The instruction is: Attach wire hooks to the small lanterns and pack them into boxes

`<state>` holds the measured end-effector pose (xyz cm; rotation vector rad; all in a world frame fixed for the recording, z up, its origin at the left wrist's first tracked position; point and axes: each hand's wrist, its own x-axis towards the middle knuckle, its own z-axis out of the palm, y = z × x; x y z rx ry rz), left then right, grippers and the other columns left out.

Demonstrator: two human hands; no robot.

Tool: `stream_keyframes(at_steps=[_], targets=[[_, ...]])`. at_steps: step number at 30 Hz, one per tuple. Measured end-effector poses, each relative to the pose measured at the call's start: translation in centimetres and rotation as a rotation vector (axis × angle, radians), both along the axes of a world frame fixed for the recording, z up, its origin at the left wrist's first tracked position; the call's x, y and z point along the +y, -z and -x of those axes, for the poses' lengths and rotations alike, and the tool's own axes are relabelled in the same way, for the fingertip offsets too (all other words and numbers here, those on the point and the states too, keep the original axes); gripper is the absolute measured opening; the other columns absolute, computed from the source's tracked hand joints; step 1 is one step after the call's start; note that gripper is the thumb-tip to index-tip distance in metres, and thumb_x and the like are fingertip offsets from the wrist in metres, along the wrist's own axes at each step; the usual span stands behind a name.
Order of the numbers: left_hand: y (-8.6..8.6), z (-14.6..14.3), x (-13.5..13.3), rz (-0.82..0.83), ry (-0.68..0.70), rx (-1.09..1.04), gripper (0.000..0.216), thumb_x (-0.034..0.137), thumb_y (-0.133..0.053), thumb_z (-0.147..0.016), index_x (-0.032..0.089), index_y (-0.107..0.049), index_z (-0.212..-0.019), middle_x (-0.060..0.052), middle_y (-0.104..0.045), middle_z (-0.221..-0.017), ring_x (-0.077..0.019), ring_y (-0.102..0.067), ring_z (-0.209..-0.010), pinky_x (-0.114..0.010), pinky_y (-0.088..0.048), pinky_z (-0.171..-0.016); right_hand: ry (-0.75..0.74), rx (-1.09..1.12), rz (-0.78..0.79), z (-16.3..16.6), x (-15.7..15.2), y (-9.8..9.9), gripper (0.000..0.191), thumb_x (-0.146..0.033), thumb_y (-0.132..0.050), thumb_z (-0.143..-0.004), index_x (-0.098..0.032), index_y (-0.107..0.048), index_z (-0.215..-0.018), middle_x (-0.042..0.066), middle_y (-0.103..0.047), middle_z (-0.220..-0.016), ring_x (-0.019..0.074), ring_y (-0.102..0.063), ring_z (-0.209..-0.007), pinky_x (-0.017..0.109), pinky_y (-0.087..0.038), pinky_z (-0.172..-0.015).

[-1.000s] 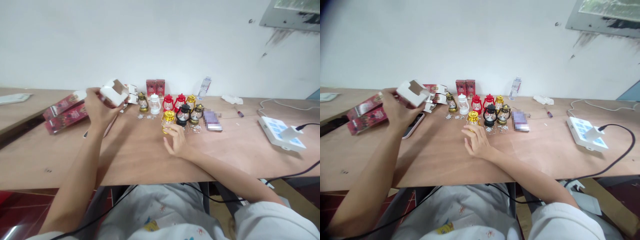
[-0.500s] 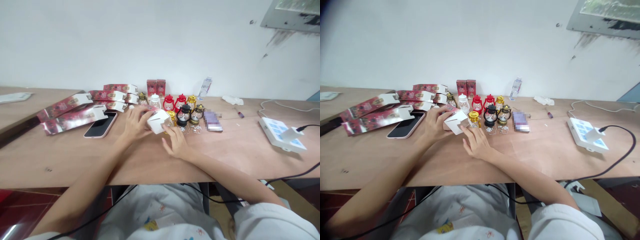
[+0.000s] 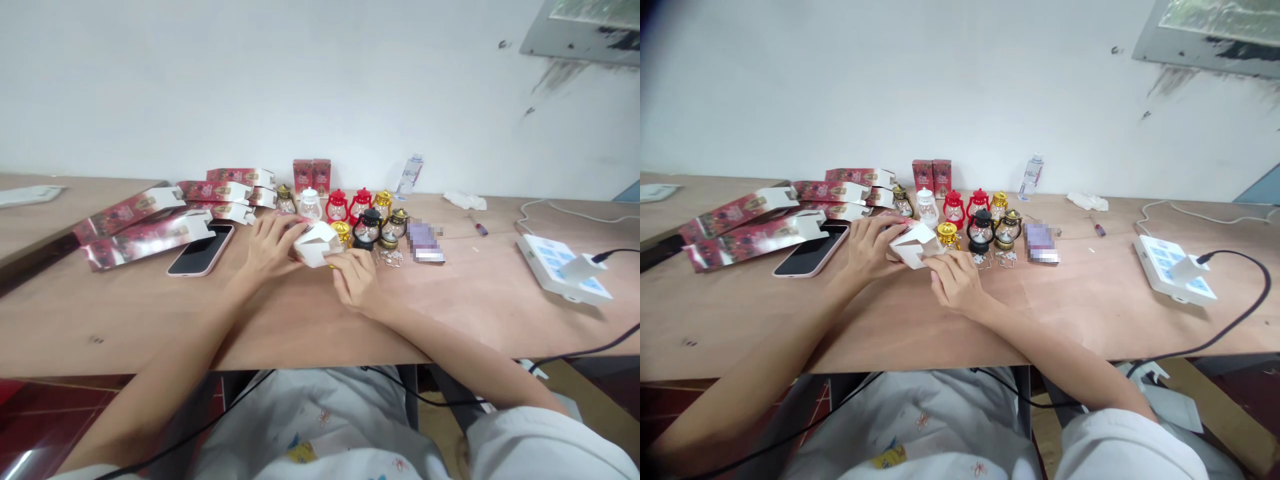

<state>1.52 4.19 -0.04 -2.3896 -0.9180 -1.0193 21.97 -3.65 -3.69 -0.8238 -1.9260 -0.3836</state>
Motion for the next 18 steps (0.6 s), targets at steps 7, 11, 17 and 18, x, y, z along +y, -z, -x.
stream_keyframes(at_steps=[7,11,17,18], targets=[[-0.1,-0.2,-0.2,0.080,0.062,0.090,0.042,0.060,-0.063,-0.073,0.031,-0.062,-0.103,-0.007,-0.065,-0.118,-0.0301,-0.053,-0.110,-0.048,-0.034,-0.095,0.116,0.012,0.048,-0.6,-0.2,-1.4,0.024,-0.015,-0.041,-0.092,-0.019,-0.064,-0.089,0.006,-0.060,-0.073,0.0201,-0.049,-0.073,0.035,-0.040,-0.065],[-0.7,-1.0,-0.9,0.131,0.039,-0.004,0.038,0.060,-0.063,-0.074,0.034,-0.063,-0.101,-0.004,-0.065,-0.115,-0.0288,-0.054,-0.111,-0.050,-0.034,-0.099,0.102,0.045,0.104,-0.6,-0.4,-1.6,0.026,-0.016,-0.039,-0.092,-0.018,-0.064,-0.084,0.006,-0.058,-0.068,0.0204,-0.048,-0.070,0.035,-0.041,-0.063],[-0.4,-1.4,-0.6,-0.003,0.087,-0.133,0.055,0.062,-0.064,-0.073,0.027,-0.058,-0.114,-0.006,-0.064,-0.112,-0.0276,-0.055,-0.113,-0.048,-0.038,-0.103,0.011,0.272,0.226,-0.2,-0.5,-1.7,0.032,-0.018,-0.035,-0.093,-0.021,-0.064,-0.107,0.004,-0.065,-0.076,0.0178,-0.057,-0.072,0.033,-0.048,-0.069],[-0.3,-1.3,-0.4,-0.027,0.111,-0.138,0.053,0.059,-0.065,-0.074,0.027,-0.058,-0.115,-0.006,-0.064,-0.112,-0.0270,-0.056,-0.112,-0.047,-0.039,-0.102,-0.024,0.325,0.267,-0.3,-0.4,-1.8,0.034,-0.019,-0.034,-0.094,-0.023,-0.061,-0.115,0.004,-0.067,-0.083,0.0168,-0.060,-0.074,0.033,-0.050,-0.072]])
